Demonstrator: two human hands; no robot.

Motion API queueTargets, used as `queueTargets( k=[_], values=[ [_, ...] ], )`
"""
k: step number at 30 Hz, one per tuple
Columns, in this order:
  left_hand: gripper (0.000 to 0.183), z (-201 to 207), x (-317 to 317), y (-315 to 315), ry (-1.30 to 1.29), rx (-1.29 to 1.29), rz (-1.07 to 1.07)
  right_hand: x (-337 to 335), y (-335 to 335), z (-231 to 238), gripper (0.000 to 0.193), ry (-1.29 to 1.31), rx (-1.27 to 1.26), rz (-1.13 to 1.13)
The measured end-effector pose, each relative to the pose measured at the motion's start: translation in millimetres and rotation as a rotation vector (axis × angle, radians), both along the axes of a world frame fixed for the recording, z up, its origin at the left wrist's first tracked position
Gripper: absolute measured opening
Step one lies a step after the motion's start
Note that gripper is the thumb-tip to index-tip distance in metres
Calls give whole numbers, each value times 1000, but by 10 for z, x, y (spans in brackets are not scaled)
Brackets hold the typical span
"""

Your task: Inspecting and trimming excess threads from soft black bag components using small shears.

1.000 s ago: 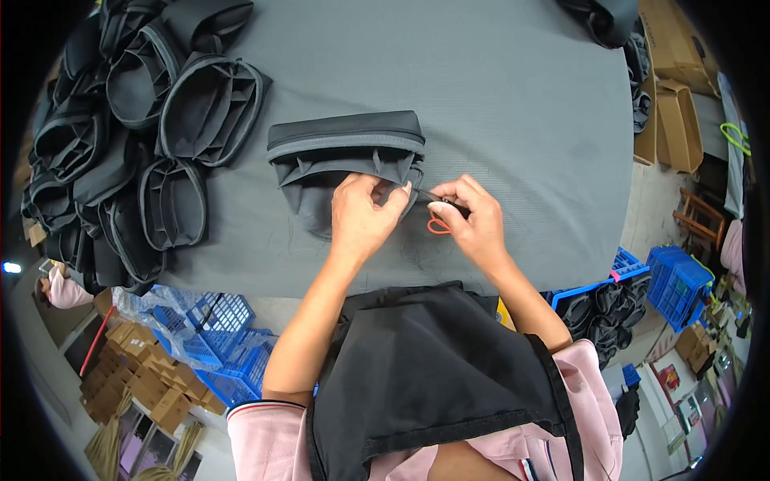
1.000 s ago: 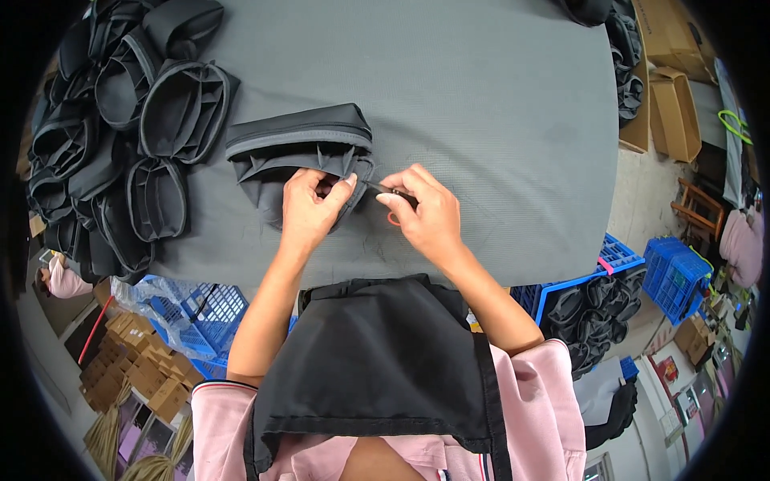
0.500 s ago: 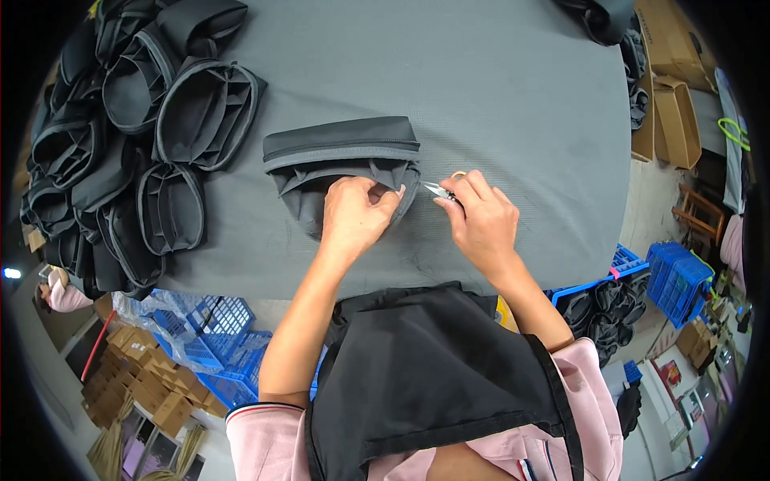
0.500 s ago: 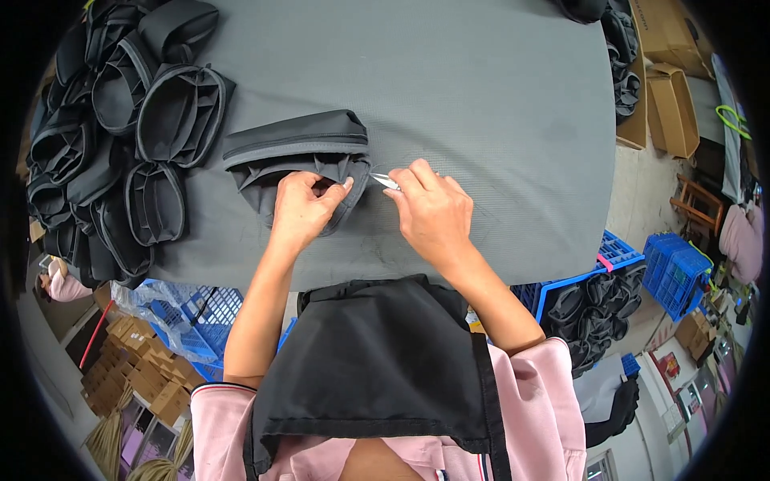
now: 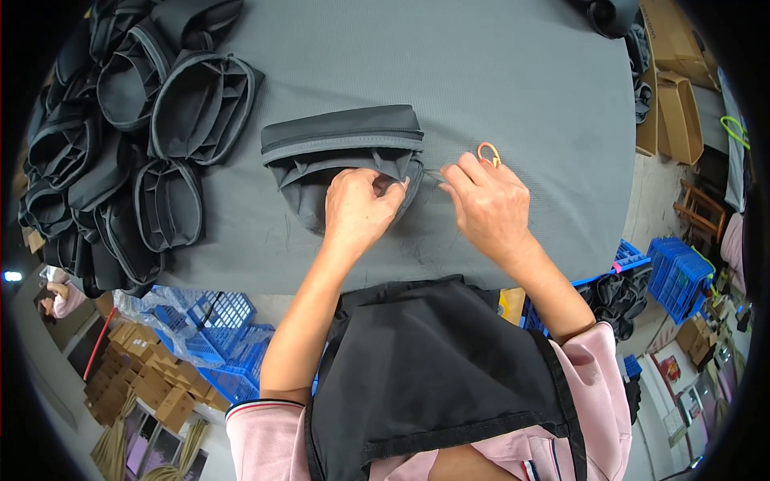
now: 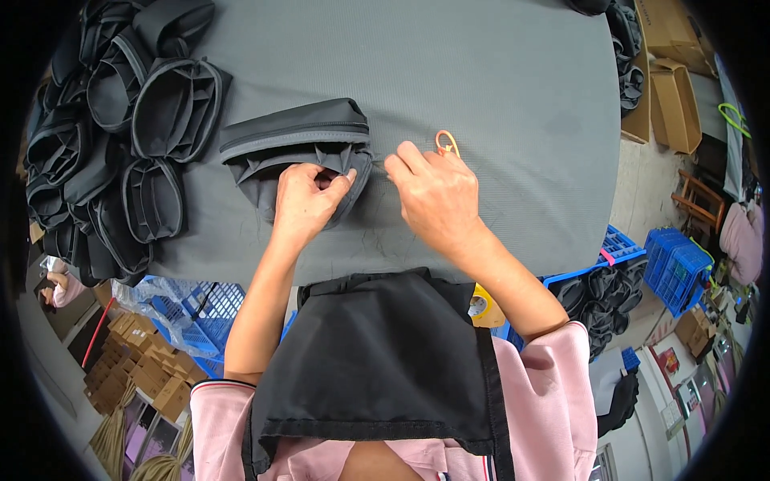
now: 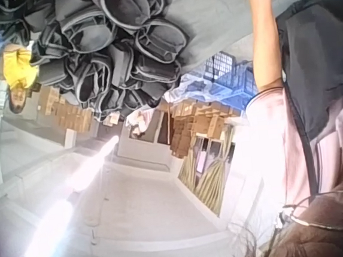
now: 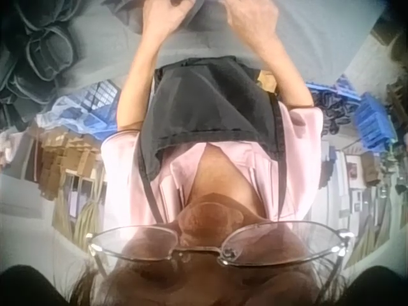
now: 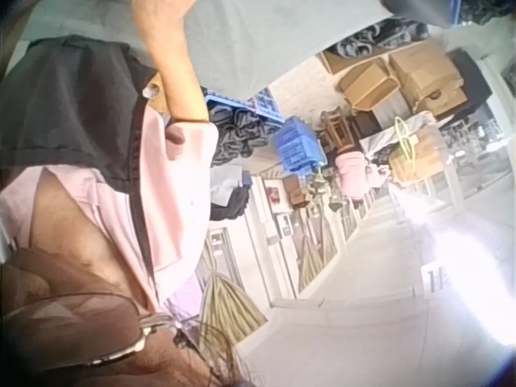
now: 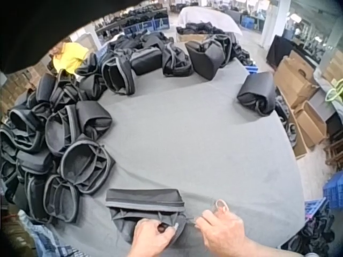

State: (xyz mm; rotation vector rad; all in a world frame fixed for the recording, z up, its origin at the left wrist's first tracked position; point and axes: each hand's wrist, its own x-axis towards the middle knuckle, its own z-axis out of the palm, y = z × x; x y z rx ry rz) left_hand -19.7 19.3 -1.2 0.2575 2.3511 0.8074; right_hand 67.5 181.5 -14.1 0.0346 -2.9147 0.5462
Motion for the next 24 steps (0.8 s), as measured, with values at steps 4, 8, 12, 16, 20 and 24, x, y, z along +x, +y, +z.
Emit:
queueTargets(
  k=[4, 8, 12, 16, 20, 24],
  values=[
    [32, -85, 33, -24, 58, 64, 30, -26, 4, 16, 19, 3, -64, -10],
    [30, -46, 6, -22, -19, 5, 40, -11, 12, -91, 16, -128, -410, -123],
    [30, -29, 2, -4, -8, 34, 38, 60, 58, -293, 14, -405, -1172, -149],
    [30, -57, 26, -13, 44, 44, 51, 97, -28, -243, 19, -492, -1560, -434],
    [29, -51, 107, 16, 134, 64, 27, -27, -249, -215, 23, -407, -1717, -636],
    [31, -55, 288, -12, 430, 156, 114, -131, -354, -232, 20, -344, -1865, -654]
  ],
)
